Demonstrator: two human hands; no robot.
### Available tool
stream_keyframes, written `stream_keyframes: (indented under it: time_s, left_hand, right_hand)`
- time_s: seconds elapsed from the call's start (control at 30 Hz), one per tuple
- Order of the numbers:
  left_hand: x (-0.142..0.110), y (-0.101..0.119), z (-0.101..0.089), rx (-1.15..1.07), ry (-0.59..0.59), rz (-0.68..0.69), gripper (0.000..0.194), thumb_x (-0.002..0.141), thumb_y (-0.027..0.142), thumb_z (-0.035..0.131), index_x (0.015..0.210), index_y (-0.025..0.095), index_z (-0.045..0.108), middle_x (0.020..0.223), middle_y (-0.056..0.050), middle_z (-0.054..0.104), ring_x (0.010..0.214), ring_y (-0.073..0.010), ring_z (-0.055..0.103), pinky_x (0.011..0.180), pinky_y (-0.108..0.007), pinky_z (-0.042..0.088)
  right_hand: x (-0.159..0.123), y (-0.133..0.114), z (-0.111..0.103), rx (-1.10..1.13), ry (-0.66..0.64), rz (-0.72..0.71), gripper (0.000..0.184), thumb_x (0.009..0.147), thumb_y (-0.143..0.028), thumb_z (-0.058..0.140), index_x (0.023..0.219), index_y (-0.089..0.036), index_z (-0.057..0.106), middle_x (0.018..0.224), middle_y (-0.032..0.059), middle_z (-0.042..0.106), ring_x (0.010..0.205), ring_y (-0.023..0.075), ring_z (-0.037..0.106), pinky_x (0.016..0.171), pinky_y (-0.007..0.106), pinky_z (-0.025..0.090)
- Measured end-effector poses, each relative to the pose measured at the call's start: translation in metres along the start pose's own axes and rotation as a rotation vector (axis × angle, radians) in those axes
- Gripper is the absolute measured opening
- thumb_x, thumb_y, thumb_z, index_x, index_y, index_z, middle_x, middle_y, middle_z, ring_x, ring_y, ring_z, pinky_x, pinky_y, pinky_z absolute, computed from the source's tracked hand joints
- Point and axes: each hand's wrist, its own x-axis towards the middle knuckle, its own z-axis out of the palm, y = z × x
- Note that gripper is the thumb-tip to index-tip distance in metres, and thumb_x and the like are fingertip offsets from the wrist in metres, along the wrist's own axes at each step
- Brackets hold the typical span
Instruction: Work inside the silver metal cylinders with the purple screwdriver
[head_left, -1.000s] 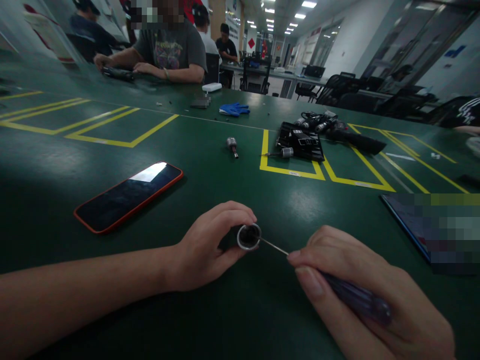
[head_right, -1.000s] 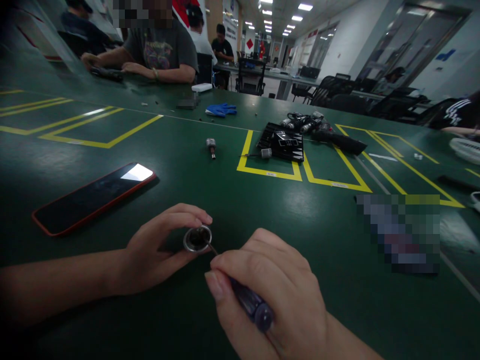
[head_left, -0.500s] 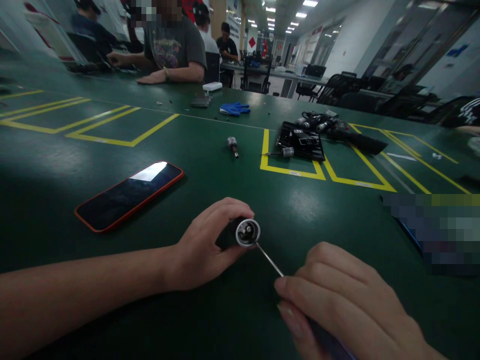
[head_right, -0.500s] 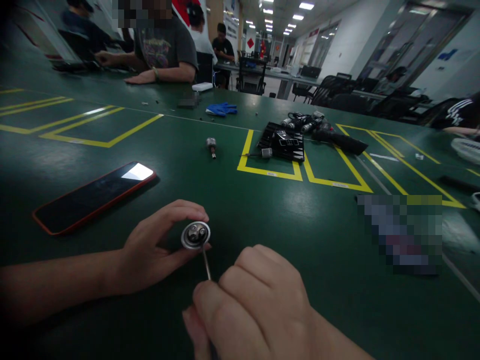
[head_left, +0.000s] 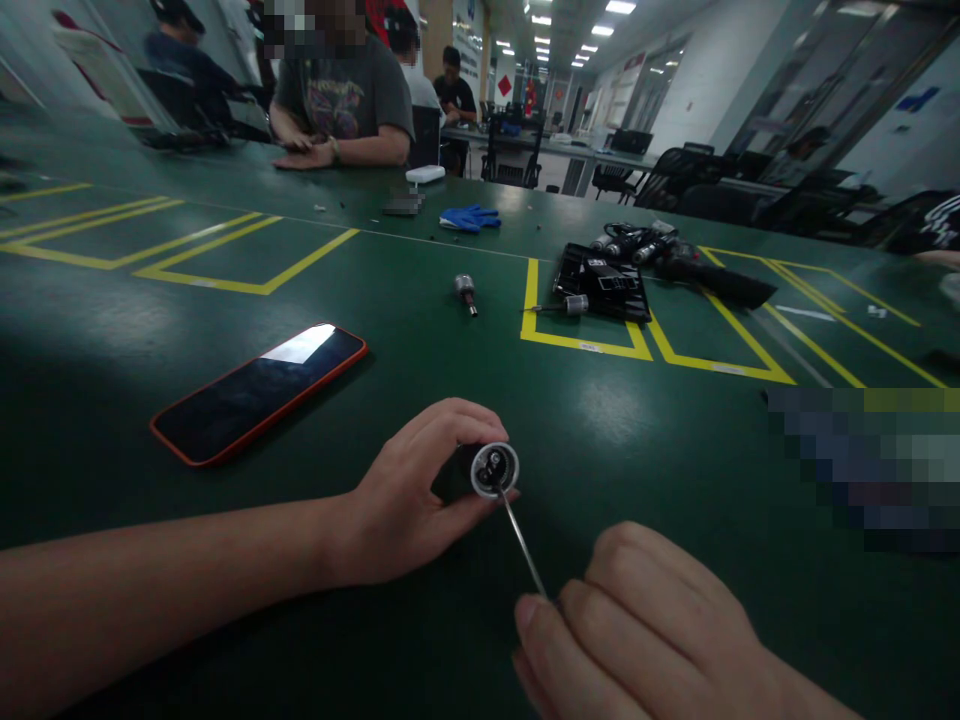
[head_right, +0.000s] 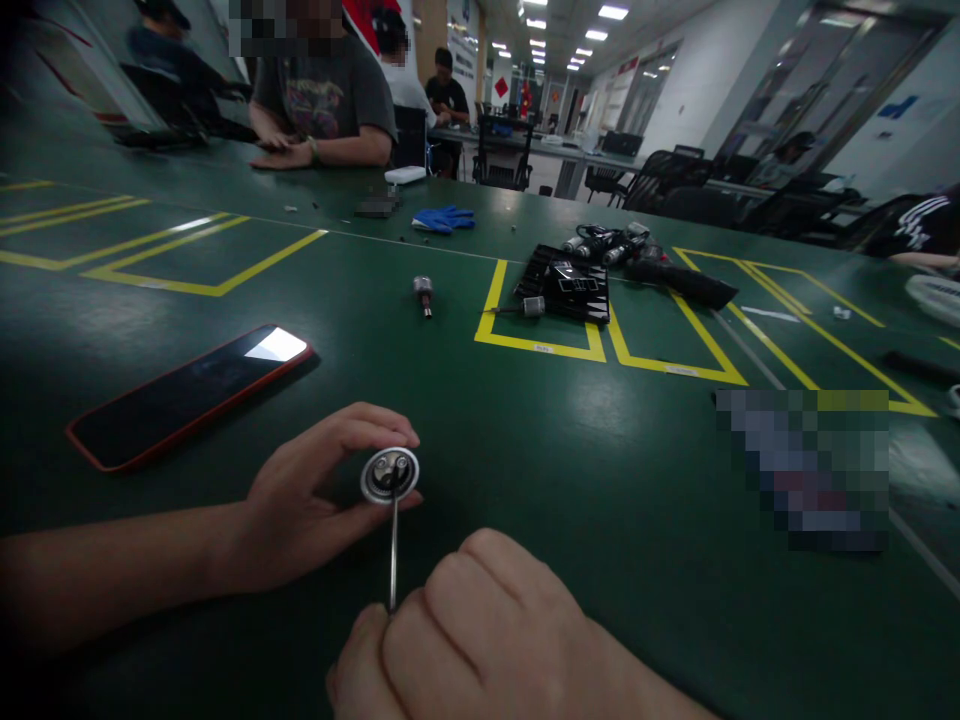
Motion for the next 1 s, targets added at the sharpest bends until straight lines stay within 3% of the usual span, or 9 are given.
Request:
stream_keyframes:
  time_s: [0.07,0.23,0.3,0.33,0.43,0.53,0.67,0.87,1.0]
  left_hand:
    - [0.000,0.000,0.000,-0.010,-0.004,0.010,0.033,0.075,0.014,0.068,0.101,0.019,0.048,0.096,-0.004,0.057,0.088,-0.0155,0.059,0.077,-0.029,0.052]
    - [0.000,-0.001,0.000,-0.022,-0.032,0.000,0.032,0.076,0.012,0.067,0.101,0.018,0.048,0.096,-0.004,0.056,0.088,-0.0153,0.057,0.076,-0.029,0.051]
    - [0.000,-0.001,0.000,-0.026,-0.027,0.011,0.032,0.076,0.011,0.067,0.101,0.018,0.047,0.095,-0.004,0.056,0.088,-0.0152,0.057,0.076,-0.029,0.051]
    - [0.000,-0.001,0.000,-0.027,-0.027,0.021,0.033,0.076,0.011,0.067,0.101,0.018,0.047,0.095,-0.004,0.055,0.088,-0.0152,0.056,0.075,-0.028,0.051]
    - [-0.001,-0.001,0.000,-0.022,-0.035,0.044,0.035,0.075,0.010,0.068,0.102,0.017,0.047,0.096,-0.004,0.055,0.090,-0.0151,0.056,0.076,-0.028,0.051]
    - [-0.001,0.000,-0.001,-0.017,-0.038,0.043,0.034,0.075,0.010,0.067,0.102,0.018,0.047,0.097,-0.004,0.055,0.089,-0.0149,0.056,0.076,-0.028,0.050]
    - [0.001,0.001,-0.002,-0.013,-0.016,0.011,0.032,0.075,0.011,0.068,0.099,0.017,0.048,0.095,-0.002,0.055,0.088,-0.0138,0.057,0.075,-0.026,0.050]
    - [-0.001,0.000,-0.003,-0.023,-0.024,-0.030,0.031,0.075,0.012,0.068,0.098,0.017,0.048,0.095,-0.002,0.055,0.087,-0.0138,0.057,0.077,-0.028,0.049]
    - [-0.001,0.000,-0.002,-0.029,-0.036,-0.028,0.030,0.075,0.013,0.068,0.097,0.017,0.047,0.094,-0.003,0.055,0.087,-0.0146,0.058,0.075,-0.028,0.050]
  right_hand:
    - [0.002,-0.001,-0.002,0.008,0.014,-0.019,0.018,0.083,-0.004,0.051,0.073,-0.013,0.064,0.042,-0.0049,0.054,0.036,0.0106,0.041,0.033,0.028,0.033]
    - [0.002,0.000,-0.005,-0.041,0.018,0.103,0.019,0.085,-0.009,0.051,0.075,-0.013,0.067,0.049,-0.0014,0.063,0.042,0.0130,0.054,0.039,0.031,0.044]
    - [0.000,0.001,-0.002,-0.058,0.274,0.070,0.028,0.088,-0.010,0.047,0.067,-0.016,0.064,0.040,-0.0028,0.056,0.035,0.0117,0.050,0.036,0.031,0.043]
    - [-0.001,0.000,-0.001,-0.054,0.296,0.098,0.028,0.089,-0.011,0.046,0.067,-0.016,0.064,0.039,-0.0024,0.055,0.036,0.0121,0.052,0.038,0.030,0.044]
    - [-0.005,-0.002,0.000,-0.023,0.160,0.201,0.018,0.088,-0.015,0.050,0.074,-0.016,0.063,0.047,0.0004,0.061,0.047,0.0145,0.058,0.046,0.031,0.051]
    - [-0.006,-0.003,-0.005,0.047,0.009,0.233,0.010,0.084,-0.012,0.054,0.082,-0.014,0.063,0.053,0.0019,0.064,0.049,0.0144,0.056,0.044,0.032,0.049]
    - [-0.007,0.003,-0.006,0.087,-0.021,0.125,0.006,0.079,-0.009,0.059,0.082,-0.011,0.064,0.051,0.0003,0.062,0.044,0.0123,0.050,0.037,0.030,0.040]
    - [-0.009,0.005,-0.004,0.064,-0.064,0.036,0.007,0.081,-0.010,0.059,0.083,-0.010,0.066,0.053,0.0002,0.065,0.045,0.0129,0.055,0.037,0.030,0.044]
    - [-0.011,0.004,-0.010,0.089,-0.080,0.111,0.009,0.084,-0.011,0.055,0.087,-0.011,0.064,0.057,0.0015,0.067,0.048,0.0140,0.058,0.041,0.031,0.049]
